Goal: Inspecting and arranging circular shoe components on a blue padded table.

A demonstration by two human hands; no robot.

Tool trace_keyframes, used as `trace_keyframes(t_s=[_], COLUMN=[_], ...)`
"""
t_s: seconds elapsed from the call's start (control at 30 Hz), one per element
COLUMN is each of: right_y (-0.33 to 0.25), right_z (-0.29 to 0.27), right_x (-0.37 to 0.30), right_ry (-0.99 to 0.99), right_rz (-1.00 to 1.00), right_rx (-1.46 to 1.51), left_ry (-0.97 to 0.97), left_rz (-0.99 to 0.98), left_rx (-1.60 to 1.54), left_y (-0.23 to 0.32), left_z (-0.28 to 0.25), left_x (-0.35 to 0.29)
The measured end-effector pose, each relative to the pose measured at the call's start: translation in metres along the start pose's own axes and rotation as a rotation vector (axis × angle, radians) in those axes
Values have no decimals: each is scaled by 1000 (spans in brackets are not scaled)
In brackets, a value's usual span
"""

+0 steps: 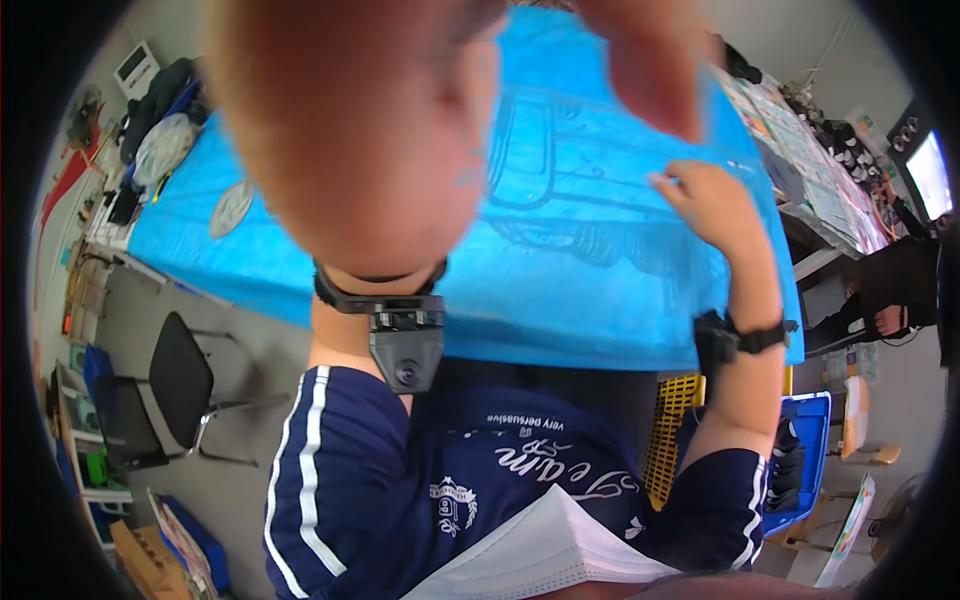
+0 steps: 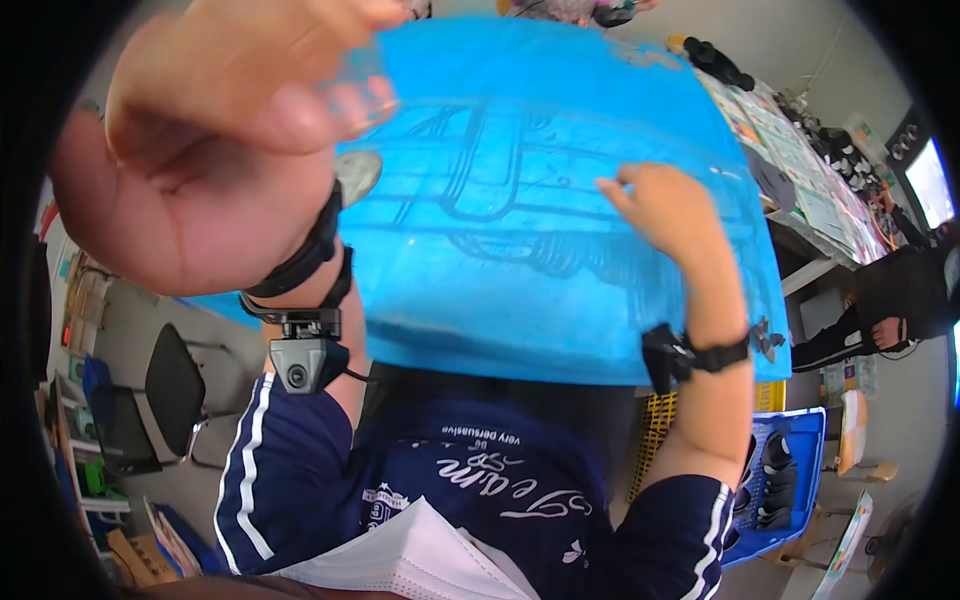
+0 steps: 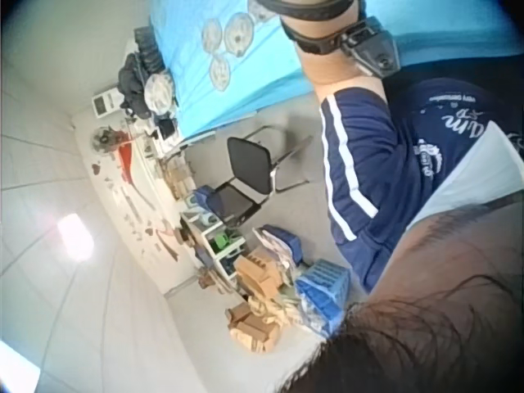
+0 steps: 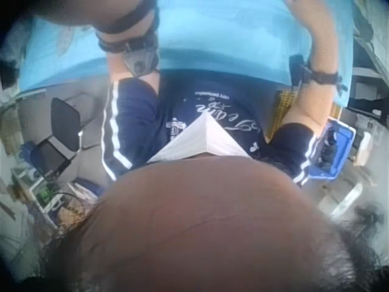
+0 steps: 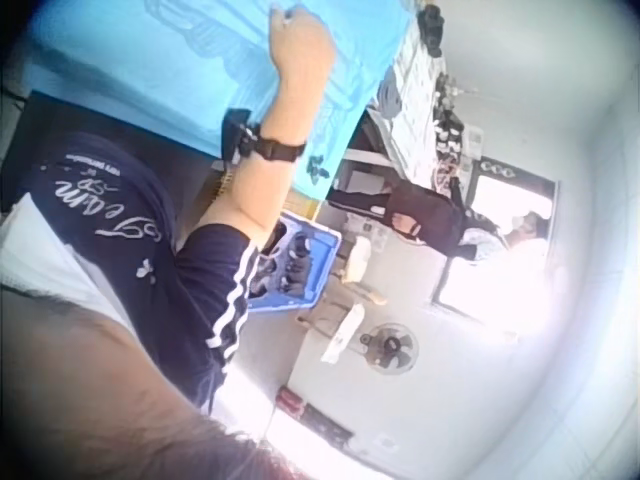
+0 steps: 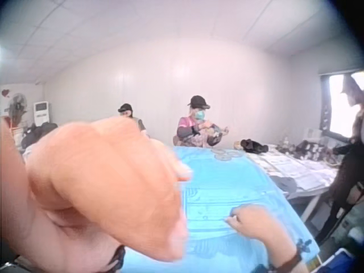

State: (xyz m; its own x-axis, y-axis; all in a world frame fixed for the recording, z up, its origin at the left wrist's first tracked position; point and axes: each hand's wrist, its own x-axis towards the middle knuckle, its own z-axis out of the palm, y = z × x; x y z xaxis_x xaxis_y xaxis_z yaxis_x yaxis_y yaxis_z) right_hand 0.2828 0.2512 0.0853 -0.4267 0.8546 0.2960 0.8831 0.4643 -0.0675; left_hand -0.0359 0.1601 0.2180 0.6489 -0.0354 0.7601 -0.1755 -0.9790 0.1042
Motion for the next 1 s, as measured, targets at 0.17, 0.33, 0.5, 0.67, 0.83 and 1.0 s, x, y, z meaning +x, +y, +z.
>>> trace_keyframes(t_s=[0.17,0.33,0.5,0.67,0.83,1.0], right_y=[5,25,55,80,84,80], right_z=[50,100,138,159,167,161], right_x=[58,70,64,54,52,50], right_ry=[-242,-267,-226,-224,-152,-146], right_rz=[100,146,242,285,231,219], right_rx=[21,137,345,657,696,664], left_ry=[128,338,521,566,211,98], left_rz=[-21,72,281,452,483,504], left_rx=[-161,-153,-203,-329,-486,-469], left_y=[-26,-30,-30,-44,-47,-43], left_z=[15,38,69,81,64,63], left_x=[17,4,-13,-26,-33,-29])
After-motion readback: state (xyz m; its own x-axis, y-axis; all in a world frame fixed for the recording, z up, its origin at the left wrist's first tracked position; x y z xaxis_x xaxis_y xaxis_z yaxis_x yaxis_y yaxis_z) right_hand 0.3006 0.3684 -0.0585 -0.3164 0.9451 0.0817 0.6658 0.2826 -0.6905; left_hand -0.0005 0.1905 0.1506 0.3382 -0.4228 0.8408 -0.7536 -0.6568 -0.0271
